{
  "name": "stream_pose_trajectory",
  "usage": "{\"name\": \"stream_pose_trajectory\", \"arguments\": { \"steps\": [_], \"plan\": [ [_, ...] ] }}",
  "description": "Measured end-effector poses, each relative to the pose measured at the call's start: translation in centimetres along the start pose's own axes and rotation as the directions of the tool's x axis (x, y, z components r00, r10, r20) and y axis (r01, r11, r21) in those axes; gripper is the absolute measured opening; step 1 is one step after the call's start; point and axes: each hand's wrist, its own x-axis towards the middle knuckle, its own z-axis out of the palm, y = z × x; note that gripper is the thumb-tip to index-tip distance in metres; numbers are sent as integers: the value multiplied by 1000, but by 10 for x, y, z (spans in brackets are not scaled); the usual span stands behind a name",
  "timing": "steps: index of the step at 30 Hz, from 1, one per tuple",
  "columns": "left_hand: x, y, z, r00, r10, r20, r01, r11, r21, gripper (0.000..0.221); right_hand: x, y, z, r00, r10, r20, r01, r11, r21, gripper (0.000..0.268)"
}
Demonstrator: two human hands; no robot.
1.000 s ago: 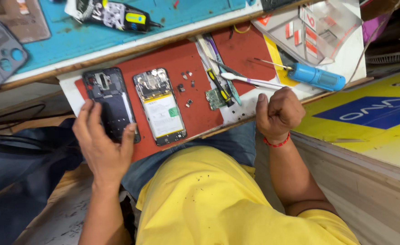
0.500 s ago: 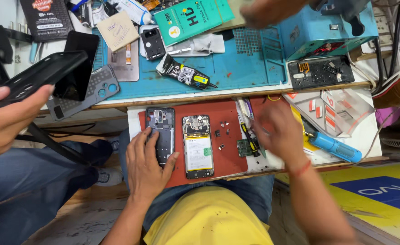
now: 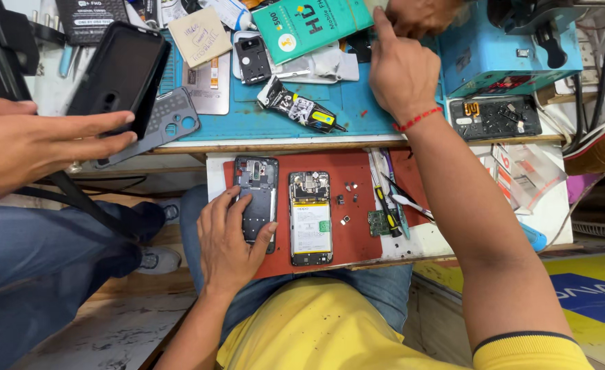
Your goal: The person disassembles a smartphone, removes the battery, and manipulates internal components on a workbench. They use a screwdriver and tweezers to handle small parts and connectors.
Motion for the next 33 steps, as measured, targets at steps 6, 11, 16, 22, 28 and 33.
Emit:
{"name": "stream_pose_trajectory", "arguments": {
  "steps": [6,11,16,22,28,33],
  "plan": [
    [1,1,-1,1000,-2,-18,2,1000,-23,61,5,-23,-13,1000,5,30,-5,1000,2,36],
    [1,1,-3,1000,-3,-31,1,998,-58,60,-35,-48,-57,998,-37,56,22,968,249,24],
    [0,2,-4,999,21,-49,-23,999,-48,60,-96,-55,-88,997,22,71,-47,926,374,24],
    [1,0,-5,999,18,-43,-20,998,-53,59,-194,-60,-95,953,295,69,-287,810,511,15],
    [-4,-5,0,999,46,-21,-47,998,-32,58,-273,-57,-83,922,370,-111,-278,835,476,12],
    [-5,-1,-2,998,53,-24,-54,998,-42,59,-275,-58,-78,953,259,-154,-180,900,396,13]
  ]
}}
